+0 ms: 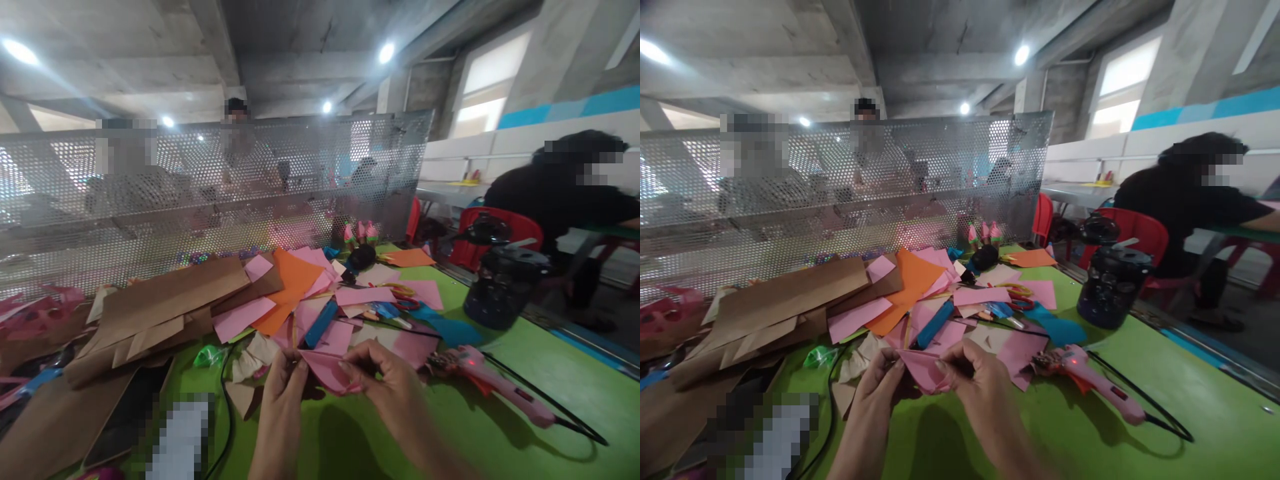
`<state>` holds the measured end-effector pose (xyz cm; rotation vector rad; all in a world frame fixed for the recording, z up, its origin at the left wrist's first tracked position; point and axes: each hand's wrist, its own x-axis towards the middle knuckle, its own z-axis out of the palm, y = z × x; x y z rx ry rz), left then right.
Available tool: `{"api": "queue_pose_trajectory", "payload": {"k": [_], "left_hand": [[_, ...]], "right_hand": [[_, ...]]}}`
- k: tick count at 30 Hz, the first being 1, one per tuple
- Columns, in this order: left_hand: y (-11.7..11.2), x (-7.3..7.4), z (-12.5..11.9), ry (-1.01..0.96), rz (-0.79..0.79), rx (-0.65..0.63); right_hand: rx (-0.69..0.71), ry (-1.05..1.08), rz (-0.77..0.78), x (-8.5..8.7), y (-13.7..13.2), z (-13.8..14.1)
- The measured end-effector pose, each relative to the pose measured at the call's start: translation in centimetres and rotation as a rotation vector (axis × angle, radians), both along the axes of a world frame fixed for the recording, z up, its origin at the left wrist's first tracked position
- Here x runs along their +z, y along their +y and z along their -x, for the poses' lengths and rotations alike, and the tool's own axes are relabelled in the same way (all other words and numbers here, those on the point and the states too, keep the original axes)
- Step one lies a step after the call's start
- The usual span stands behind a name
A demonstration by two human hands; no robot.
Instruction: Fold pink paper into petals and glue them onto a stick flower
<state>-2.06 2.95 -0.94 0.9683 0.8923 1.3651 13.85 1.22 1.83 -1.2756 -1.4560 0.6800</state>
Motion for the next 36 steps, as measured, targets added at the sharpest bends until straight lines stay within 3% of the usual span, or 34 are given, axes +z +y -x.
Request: {"api": "queue_pose_trajectory", "payload": {"k": [4,12,21,30,36], "left_hand": [[0.1,0.0,0.0,0.0,0.004,-0.019],[-1.0,1.4,-0.1,-0.005,0.055,0.035],[0.0,0.5,-0.2,-0.027,0.028,0.002],[-1.1,1.9,-0.2,0.013,0.041,0.008],[-0.7,1.2,-0.2,0.008,0.021,0.005]], "right_hand": [[-0.007,-0.005,-0.011,0.0,-0.1,0.0],[-0.012,-0.011,-0.015,-0.1,0.1,-0.1],[-0.013,-0.015,-0.01,0.0,0.0,-0.1],[-0.034,-0.028,-0.007,-0.1,0.1,-0.1],[-0.037,-0.011,-0.007,0.0,0.0,0.1]]}}
